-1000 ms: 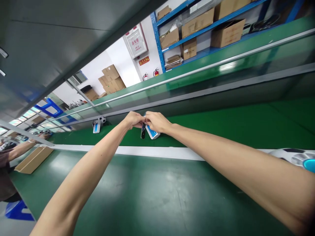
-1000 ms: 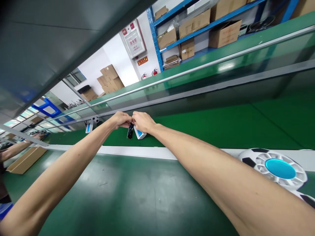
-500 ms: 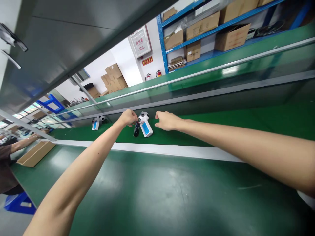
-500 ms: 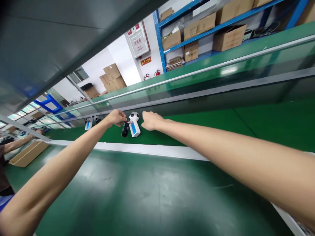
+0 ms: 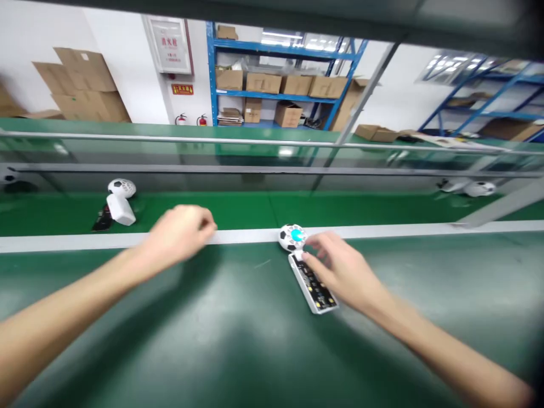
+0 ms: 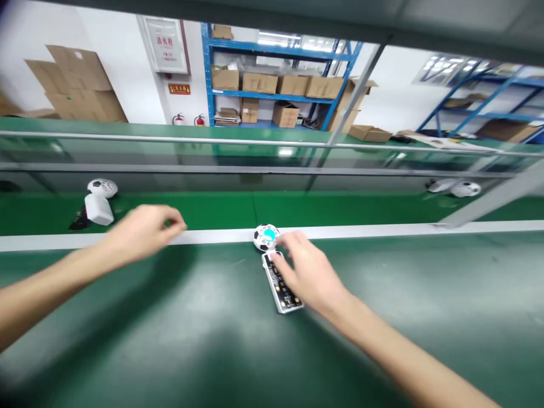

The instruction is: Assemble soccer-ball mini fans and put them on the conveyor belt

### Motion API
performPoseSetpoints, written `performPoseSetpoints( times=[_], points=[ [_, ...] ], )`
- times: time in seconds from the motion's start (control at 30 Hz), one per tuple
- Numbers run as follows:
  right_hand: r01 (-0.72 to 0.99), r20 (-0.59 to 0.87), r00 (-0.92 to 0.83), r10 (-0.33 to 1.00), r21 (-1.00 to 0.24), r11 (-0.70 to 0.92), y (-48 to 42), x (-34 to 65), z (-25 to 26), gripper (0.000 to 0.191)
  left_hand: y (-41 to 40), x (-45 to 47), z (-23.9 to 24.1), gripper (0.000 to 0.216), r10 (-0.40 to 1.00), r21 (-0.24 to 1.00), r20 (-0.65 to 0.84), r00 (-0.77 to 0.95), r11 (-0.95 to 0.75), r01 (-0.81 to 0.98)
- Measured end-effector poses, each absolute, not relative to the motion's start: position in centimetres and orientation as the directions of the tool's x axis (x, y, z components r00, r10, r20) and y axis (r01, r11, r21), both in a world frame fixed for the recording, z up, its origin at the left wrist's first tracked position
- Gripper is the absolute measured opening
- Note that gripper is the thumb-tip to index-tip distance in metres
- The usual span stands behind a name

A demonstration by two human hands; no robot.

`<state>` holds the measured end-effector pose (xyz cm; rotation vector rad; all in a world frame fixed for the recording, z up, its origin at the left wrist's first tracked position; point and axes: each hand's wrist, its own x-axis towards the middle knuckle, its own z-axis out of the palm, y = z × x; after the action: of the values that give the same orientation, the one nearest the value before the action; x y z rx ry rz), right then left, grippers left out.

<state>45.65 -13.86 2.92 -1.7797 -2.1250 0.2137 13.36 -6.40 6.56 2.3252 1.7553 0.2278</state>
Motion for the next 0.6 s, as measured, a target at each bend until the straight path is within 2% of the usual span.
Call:
performPoseSetpoints(
  times=[0.07, 0.13, 0.17, 0.23, 0.3, 0.4, 0.5, 0.6],
  points=[
    [0.917, 0.21, -0.14, 0.968, -0.341, 0.207, -15.2, 44.5, 1.4, 0.028, -8.3, 18.0, 4.7, 0.033, 0.891, 0.439, -0.203, 0.406, -0.287, 0.851],
    [0.898, 0.163, -0.09, 0.983, -0.413, 0.15, -16.0, 43.6, 0.3, 0.047, -9.7, 21.8, 3.0, 0.039, 0.858, 0.592, -0.256, 0.446, -0.226, 0.774],
    [0.882, 0.139, -0.055, 0.989, -0.458, 0.113, -16.2, 43.3, -0.1, 0.056, -10.1, 23.2, 2.3, 0.045, 0.868, 0.657, -0.255, 0.426, -0.167, 0.735],
    [0.833, 0.132, -0.005, 0.991, -0.548, 0.078, -16.4, 43.0, -0.8, 0.06, -10.4, 25.2, 1.4, 0.061, 0.909, 0.783, -0.208, 0.362, -0.067, 0.618],
    [0.77, 0.189, -0.006, 0.982, -0.626, 0.125, -16.6, 42.9, -1.4, 0.062, -10.0, 26.4, 1.2, 0.065, 0.932, 0.887, -0.147, 0.331, -0.023, 0.461],
    [0.666, 0.337, -0.02, 0.941, -0.698, 0.264, -16.7, 42.2, -1.6, 0.066, -9.1, 27.2, 1.7, 0.054, 0.936, 0.973, -0.104, 0.337, 0.025, 0.231],
    [0.621, 0.489, 0.007, 0.872, -0.686, 0.38, -16.4, 40.9, -1.1, 0.062, -8.6, 26.9, 2.5, 0.041, 0.943, 0.993, -0.107, 0.314, 0.089, 0.072],
    [0.568, 0.539, 0.038, 0.842, -0.705, 0.425, -15.7, 39.3, -0.4, 0.059, -9.2, 25.9, 3.1, 0.047, 0.944, 0.983, -0.175, 0.278, 0.185, -0.01]
  ],
)
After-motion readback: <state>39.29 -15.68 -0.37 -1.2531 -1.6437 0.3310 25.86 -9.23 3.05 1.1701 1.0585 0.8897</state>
